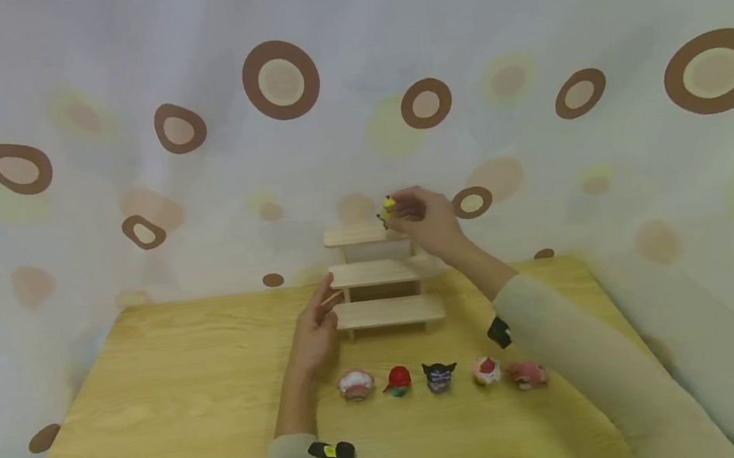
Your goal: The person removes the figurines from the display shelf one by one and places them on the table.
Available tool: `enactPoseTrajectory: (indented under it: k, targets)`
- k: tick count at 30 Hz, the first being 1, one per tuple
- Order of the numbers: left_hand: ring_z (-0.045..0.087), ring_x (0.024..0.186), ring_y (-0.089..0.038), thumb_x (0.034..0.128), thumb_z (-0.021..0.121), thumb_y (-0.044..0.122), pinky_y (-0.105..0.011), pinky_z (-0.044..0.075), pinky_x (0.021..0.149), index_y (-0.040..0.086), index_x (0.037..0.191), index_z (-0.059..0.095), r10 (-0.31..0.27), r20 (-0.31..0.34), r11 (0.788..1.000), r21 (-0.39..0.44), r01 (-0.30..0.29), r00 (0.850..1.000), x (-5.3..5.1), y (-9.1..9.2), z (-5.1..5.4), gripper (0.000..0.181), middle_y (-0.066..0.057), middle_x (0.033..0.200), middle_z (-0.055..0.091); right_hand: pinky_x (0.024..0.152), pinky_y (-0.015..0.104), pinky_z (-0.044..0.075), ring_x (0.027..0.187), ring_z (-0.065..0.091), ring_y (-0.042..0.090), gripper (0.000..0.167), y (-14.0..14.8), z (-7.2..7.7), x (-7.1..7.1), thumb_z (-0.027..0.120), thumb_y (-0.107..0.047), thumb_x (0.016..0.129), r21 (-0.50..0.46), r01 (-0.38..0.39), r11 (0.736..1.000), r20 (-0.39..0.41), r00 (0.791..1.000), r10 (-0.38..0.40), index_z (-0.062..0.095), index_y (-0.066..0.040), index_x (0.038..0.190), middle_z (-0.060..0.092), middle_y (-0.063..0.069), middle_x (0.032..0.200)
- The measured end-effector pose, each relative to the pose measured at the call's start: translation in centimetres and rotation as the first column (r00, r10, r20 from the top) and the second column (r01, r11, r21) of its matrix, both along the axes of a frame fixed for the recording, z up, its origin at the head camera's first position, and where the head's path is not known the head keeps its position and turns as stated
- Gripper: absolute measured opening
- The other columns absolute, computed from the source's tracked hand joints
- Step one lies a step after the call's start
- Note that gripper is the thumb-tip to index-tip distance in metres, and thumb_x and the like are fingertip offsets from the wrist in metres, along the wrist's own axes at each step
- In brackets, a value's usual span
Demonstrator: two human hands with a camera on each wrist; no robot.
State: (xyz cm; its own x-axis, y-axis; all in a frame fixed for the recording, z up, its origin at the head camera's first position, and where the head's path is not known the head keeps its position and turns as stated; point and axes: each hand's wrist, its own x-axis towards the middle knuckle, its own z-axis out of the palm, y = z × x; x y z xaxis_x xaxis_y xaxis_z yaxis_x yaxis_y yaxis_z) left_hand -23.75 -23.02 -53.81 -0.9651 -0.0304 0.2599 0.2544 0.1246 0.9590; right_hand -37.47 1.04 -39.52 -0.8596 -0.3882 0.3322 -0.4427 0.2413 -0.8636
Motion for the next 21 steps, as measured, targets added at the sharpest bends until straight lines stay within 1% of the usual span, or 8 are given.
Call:
enactPoseTrajectory:
  k: [4,7,10,13,15,18,19,21]
  targets:
    - [0.048,0.147,-0.038,0.1037,0.041,-0.012,-0.016,0.04,0.057,0.019,0.167,0.033,-0.006,0.004,1.0,0.01,0.006,1.0,-0.2,-0.1,0.2,0.071,-0.017,0.16,0.043,0.102,0.031,0.055,0.116,0.067,0.029,0.046,3.0,0.9,0.7,0.081,-0.012,0.095,-0.002,0.008,1.0,-0.02,1.0,-0.008,0.065,-0.004,0.137,0.068,0.016,0.127]
    - [0.047,0.147,-0.039,0.1029,0.041,-0.012,-0.016,0.045,0.068,0.018,0.167,0.033,-0.003,0.006,1.0,0.014,0.003,1.0,-0.1,0.0,0.1,0.072,-0.018,0.16,0.043,0.1,0.029,0.055,0.116,0.067,0.029,0.045,5.0,1.2,1.7,0.081,-0.013,0.095,0.02,0.01,1.0,-0.055,0.998,-0.009,0.065,-0.004,0.137,0.068,0.016,0.126]
    - [0.047,0.147,-0.041,0.102,0.041,-0.013,-0.021,0.048,0.08,0.016,0.167,0.032,-0.007,0.006,1.0,0.015,0.007,1.0,-0.1,0.1,-0.1,0.072,-0.02,0.159,0.044,0.097,0.025,0.055,0.113,0.067,0.026,0.044,7.0,1.3,2.8,0.081,-0.015,0.096,0.038,0.021,0.999,-0.09,0.996,-0.018,0.066,-0.004,0.136,0.069,0.015,0.124]
    - [0.047,0.147,-0.04,0.1025,0.041,-0.014,-0.03,0.051,0.089,0.017,0.167,0.032,-0.009,0.011,1.0,0.014,0.009,1.0,-0.1,0.1,-0.2,0.072,-0.02,0.159,0.044,0.093,0.019,0.054,0.107,0.069,0.019,0.042,8.9,1.2,4.3,0.081,-0.016,0.095,0.049,0.051,0.998,-0.111,0.993,-0.045,0.068,-0.004,0.133,0.07,0.014,0.121]
    - [0.047,0.147,-0.04,0.1026,0.041,-0.014,-0.038,0.052,0.102,0.017,0.167,0.032,-0.009,0.01,1.0,0.014,0.009,1.0,-0.1,0.0,-0.2,0.072,-0.019,0.159,0.044,0.092,0.017,0.054,0.104,0.069,0.015,0.04,10.0,1.0,5.3,0.081,-0.013,0.095,0.042,0.059,0.997,-0.129,0.99,-0.054,0.068,-0.002,0.132,0.07,0.015,0.119]
    - [0.046,0.148,-0.039,0.1031,0.041,-0.013,-0.052,0.042,0.117,0.018,0.167,0.033,-0.008,0.009,1.0,0.015,0.008,1.0,-0.1,-0.2,-0.3,0.072,-0.018,0.161,0.043,0.09,0.016,0.055,0.1,0.069,0.01,0.038,11.7,0.3,6.7,0.08,-0.006,0.094,0.025,0.064,0.998,-0.162,0.985,-0.059,0.068,0.001,0.13,0.072,0.018,0.115]
    - [0.046,0.148,-0.039,0.1035,0.041,-0.012,-0.055,0.039,0.119,0.019,0.167,0.033,-0.011,0.009,1.0,0.02,0.011,1.0,-0.1,-0.2,-0.3,0.071,-0.018,0.161,0.042,0.09,0.017,0.055,0.099,0.069,0.009,0.038,12.3,0.0,7.2,0.08,-0.004,0.094,0.019,0.065,0.998,-0.175,0.983,-0.061,0.068,0.001,0.129,0.073,0.019,0.113]
    - [0.044,0.15,-0.039,0.1042,0.041,-0.01,-0.057,0.038,0.119,0.02,0.167,0.032,-0.018,0.014,1.0,0.026,0.018,1.0,0.0,-0.3,-0.3,0.071,-0.017,0.163,0.04,0.089,0.017,0.056,0.097,0.07,0.008,0.036,13.6,-0.5,8.1,0.08,-0.001,0.093,0.016,0.072,0.997,-0.189,0.98,-0.068,0.068,0.001,0.127,0.074,0.019,0.111]
